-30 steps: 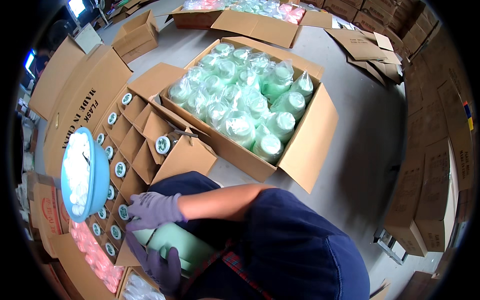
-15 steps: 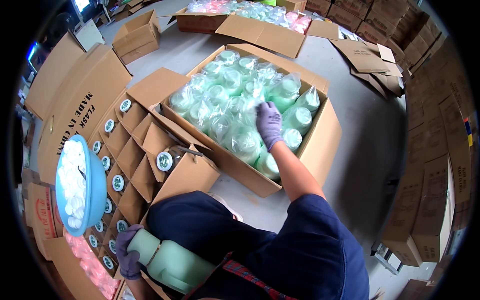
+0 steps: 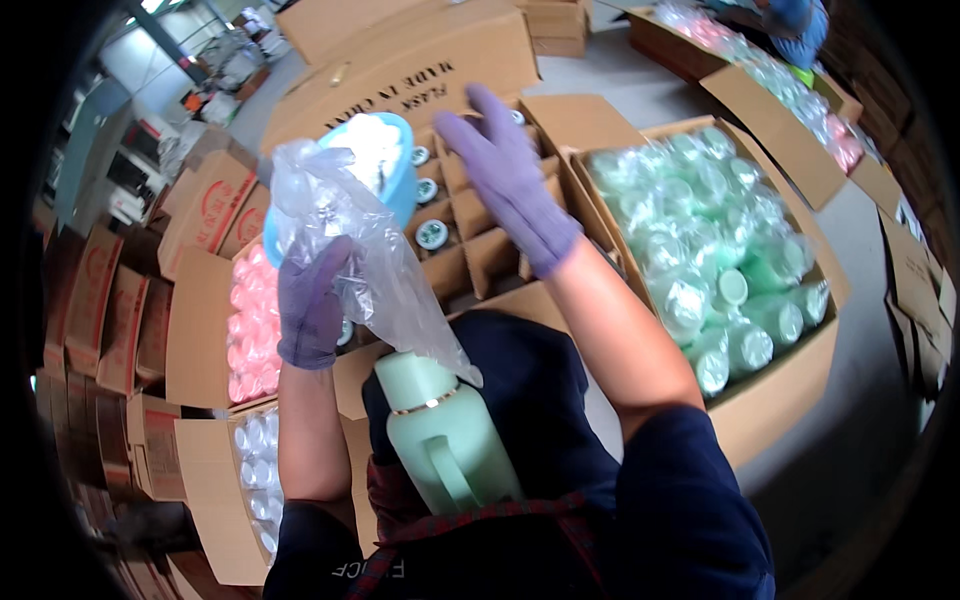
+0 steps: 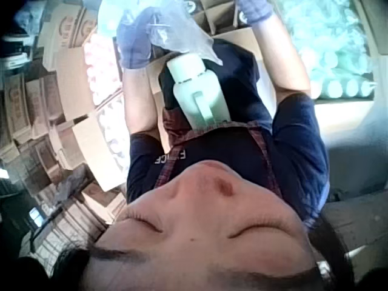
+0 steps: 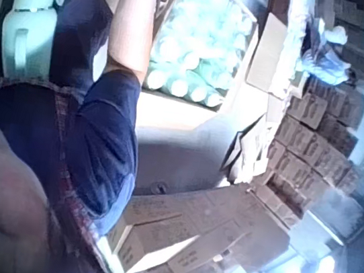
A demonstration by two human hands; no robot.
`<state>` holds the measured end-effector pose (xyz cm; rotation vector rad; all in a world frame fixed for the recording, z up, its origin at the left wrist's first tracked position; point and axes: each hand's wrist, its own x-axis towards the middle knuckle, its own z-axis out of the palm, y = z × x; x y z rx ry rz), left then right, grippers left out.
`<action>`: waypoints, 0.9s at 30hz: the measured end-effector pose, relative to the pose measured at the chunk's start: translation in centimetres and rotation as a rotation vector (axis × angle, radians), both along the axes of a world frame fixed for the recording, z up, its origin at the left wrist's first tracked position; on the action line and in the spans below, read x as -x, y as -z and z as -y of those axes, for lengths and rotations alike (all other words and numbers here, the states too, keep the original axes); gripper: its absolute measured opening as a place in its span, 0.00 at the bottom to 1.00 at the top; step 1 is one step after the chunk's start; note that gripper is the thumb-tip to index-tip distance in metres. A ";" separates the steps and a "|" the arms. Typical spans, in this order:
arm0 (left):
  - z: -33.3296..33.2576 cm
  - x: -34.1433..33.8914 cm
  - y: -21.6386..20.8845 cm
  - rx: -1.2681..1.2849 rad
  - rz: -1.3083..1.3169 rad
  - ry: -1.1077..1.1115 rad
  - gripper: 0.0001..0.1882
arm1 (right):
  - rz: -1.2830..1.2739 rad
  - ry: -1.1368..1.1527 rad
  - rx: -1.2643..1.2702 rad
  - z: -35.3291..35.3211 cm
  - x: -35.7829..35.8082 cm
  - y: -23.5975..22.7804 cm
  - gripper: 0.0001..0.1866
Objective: The person assembles light green thermos flasks by hand. They insert a metal ring into the flask neck, place a glass liner inside, screw on the lid, and then wrap the completed unit in a plastic bag before placing it in a cardboard box.
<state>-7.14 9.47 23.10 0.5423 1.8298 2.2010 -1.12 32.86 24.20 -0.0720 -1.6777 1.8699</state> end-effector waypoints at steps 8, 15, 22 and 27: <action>3.5 4.5 4.0 0.641 -1.129 -0.053 0.31 | 0.013 -0.039 -0.340 5.5 -6.7 8.0 0.31; 5.2 -7.3 2.3 0.423 -0.779 0.010 0.67 | -0.120 0.100 -0.489 9.4 -5.0 7.5 0.07; 8.5 -2.5 6.3 0.470 -0.698 -0.647 0.11 | -0.124 0.066 0.487 5.3 -4.1 10.3 0.11; 8.9 -1.3 10.7 -0.155 -0.104 -0.306 0.33 | -0.146 -0.071 0.621 7.9 -5.3 12.7 0.18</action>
